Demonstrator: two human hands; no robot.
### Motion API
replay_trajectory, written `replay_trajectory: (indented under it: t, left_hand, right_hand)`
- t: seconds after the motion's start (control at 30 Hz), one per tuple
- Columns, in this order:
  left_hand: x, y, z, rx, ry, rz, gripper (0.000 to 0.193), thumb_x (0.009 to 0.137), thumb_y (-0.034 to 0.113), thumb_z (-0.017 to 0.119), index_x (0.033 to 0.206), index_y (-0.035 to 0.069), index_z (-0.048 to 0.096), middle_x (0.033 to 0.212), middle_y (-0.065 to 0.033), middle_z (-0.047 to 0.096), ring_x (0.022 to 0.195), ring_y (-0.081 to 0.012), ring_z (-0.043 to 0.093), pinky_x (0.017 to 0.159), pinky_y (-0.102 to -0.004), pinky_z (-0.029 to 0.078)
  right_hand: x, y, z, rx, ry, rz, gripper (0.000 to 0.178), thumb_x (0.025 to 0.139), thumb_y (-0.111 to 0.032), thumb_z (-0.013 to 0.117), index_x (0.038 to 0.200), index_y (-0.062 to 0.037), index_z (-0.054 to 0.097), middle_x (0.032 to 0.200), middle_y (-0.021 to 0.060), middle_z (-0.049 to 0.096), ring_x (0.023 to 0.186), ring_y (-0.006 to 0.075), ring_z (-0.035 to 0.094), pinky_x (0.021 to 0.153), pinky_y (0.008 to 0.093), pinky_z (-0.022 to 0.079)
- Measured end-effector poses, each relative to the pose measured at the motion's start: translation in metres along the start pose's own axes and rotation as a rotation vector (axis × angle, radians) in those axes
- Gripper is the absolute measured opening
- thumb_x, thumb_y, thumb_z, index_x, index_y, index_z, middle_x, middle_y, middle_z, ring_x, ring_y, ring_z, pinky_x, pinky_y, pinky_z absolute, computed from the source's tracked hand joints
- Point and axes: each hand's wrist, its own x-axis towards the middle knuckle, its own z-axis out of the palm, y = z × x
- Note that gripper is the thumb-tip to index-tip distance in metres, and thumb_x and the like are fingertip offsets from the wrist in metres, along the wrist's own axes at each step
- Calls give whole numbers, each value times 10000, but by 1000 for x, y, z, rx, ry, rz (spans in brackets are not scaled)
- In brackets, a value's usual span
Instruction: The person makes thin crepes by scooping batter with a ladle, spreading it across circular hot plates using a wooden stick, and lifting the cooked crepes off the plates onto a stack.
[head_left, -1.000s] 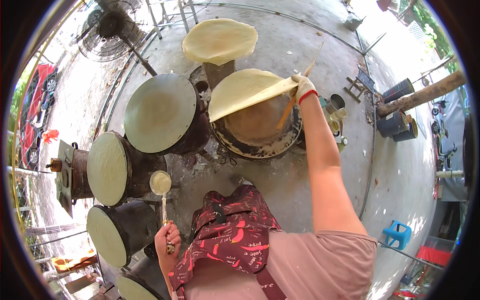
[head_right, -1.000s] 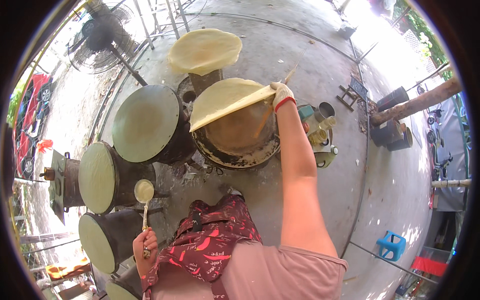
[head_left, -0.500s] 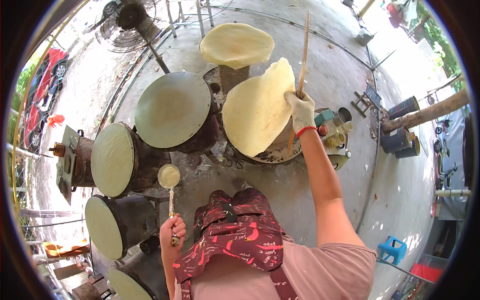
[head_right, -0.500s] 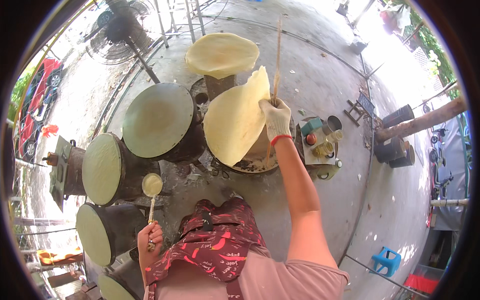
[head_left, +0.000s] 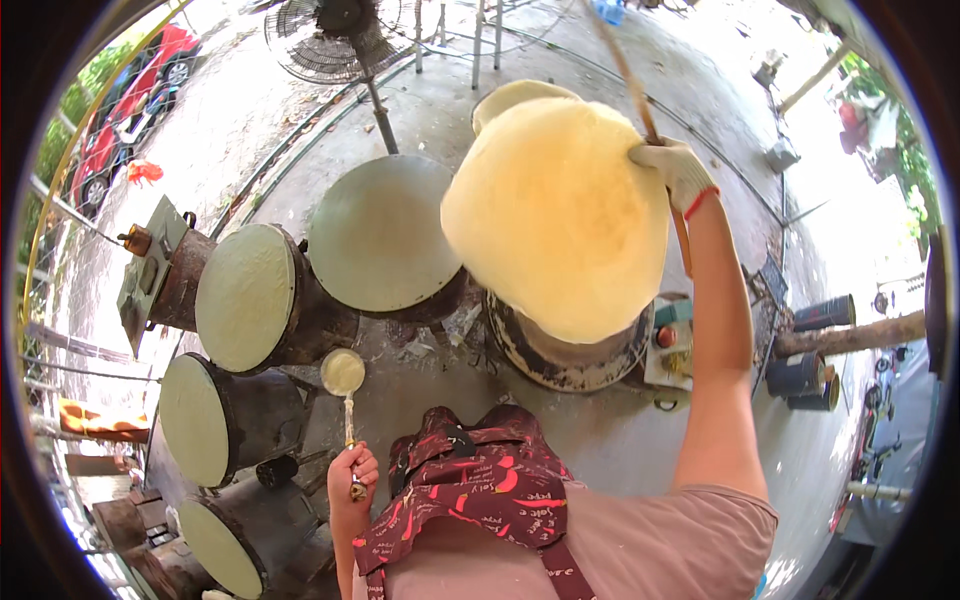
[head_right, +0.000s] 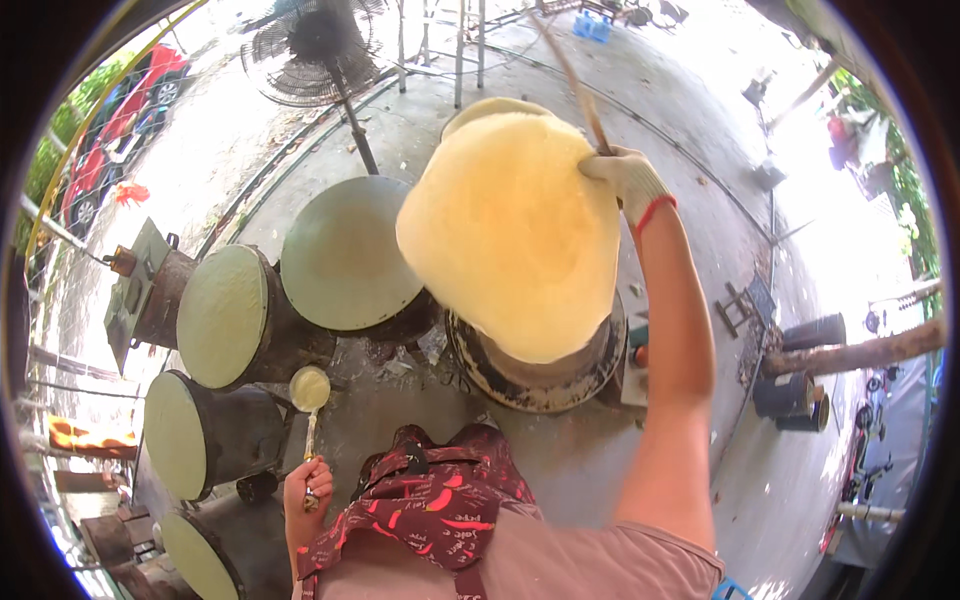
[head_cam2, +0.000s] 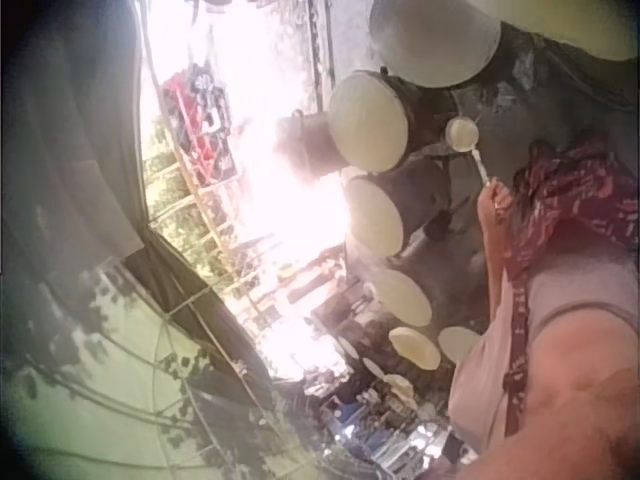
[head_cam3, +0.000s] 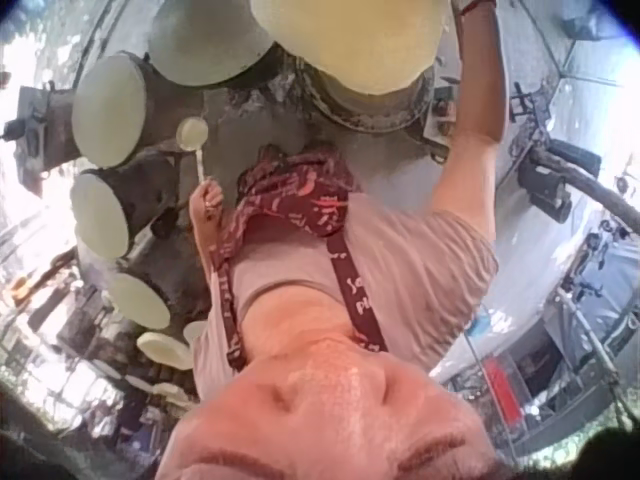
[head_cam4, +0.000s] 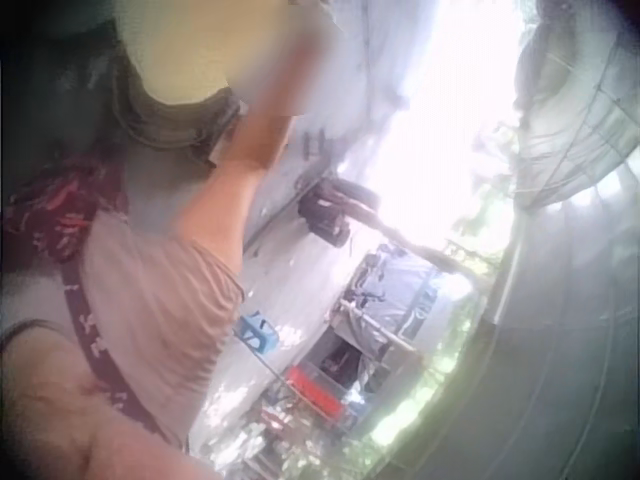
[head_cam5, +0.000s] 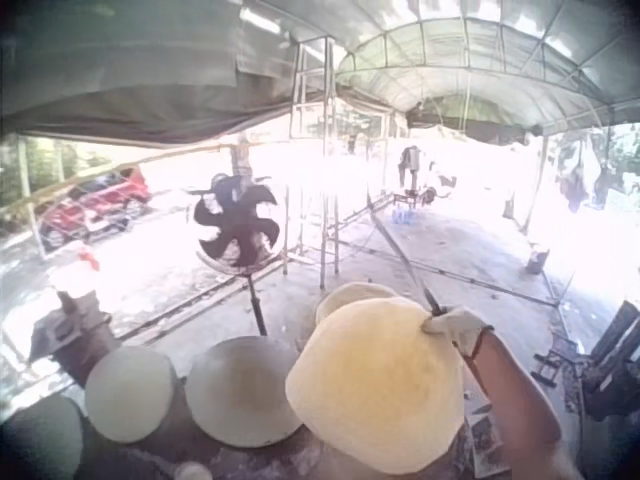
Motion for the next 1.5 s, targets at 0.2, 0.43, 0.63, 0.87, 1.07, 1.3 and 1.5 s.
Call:
replay_trajectory:
  t: [0.2, 0.43, 0.63, 0.87, 1.07, 1.3, 1.5]
  left_hand:
    - [11, -5, 43, -159, 37, 116, 65, 911, 44, 463, 947, -5, 484, 639, -2, 415, 447, -55, 378, 358, -211, 326]
    - [19, -13, 61, -202, 78, 185, 88, 920, 59, 457, 952, -12, 499, 647, -11, 425, 442, -61, 385, 354, -215, 335]
    - [21, -24, 83, -230, 121, 187, 98, 913, 59, 461, 954, -17, 507, 648, -19, 431, 434, -70, 381, 353, -219, 341]
    - [5, -42, 93, -172, 200, 246, 102, 904, 60, 465, 952, -15, 514, 644, -23, 431, 439, -75, 381, 347, -220, 342]
    - [-1, -47, 84, -128, 118, 196, 109, 910, 61, 459, 960, -16, 517, 651, -21, 428, 449, -77, 383, 352, -221, 344]
    - [-11, -58, 49, -23, -78, 104, 107, 910, 60, 460, 969, -8, 519, 664, -17, 431, 454, -76, 391, 359, -223, 352]
    - [-41, -80, 2, 122, -79, 54, 94, 900, 50, 470, 968, -3, 507, 666, -13, 428, 454, -64, 377, 361, -207, 338]
  right_hand:
    - [149, -70, -13, -623, -44, -382, 225, 736, -179, 635, 884, -14, 674, 739, 49, 644, 642, 172, 586, 630, 306, 474]
    - [143, -48, 32, -1021, 34, -937, 170, 790, -227, 561, 846, -125, 685, 831, 119, 665, 765, 267, 634, 688, 374, 499]
    - [185, 145, 89, -1167, 178, -652, 117, 803, -158, 547, 796, -122, 658, 899, 107, 625, 819, 281, 639, 699, 415, 518]
    - [189, 188, 115, -1074, 117, -524, 121, 802, -182, 567, 825, -122, 670, 927, 114, 627, 806, 307, 648, 702, 431, 520]
    - [99, 194, 91, -728, -39, -582, 205, 820, -289, 599, 957, -157, 674, 904, 126, 644, 822, 331, 631, 728, 426, 507]
    - [-83, 370, -37, -533, 313, 107, 322, 809, -238, 609, 1095, -98, 657, 882, 113, 662, 795, 238, 611, 726, 340, 480]
    - [-221, 468, -46, 323, 540, 386, 459, 858, -200, 625, 1290, -77, 531, 1090, 26, 610, 820, 135, 578, 719, 280, 464]
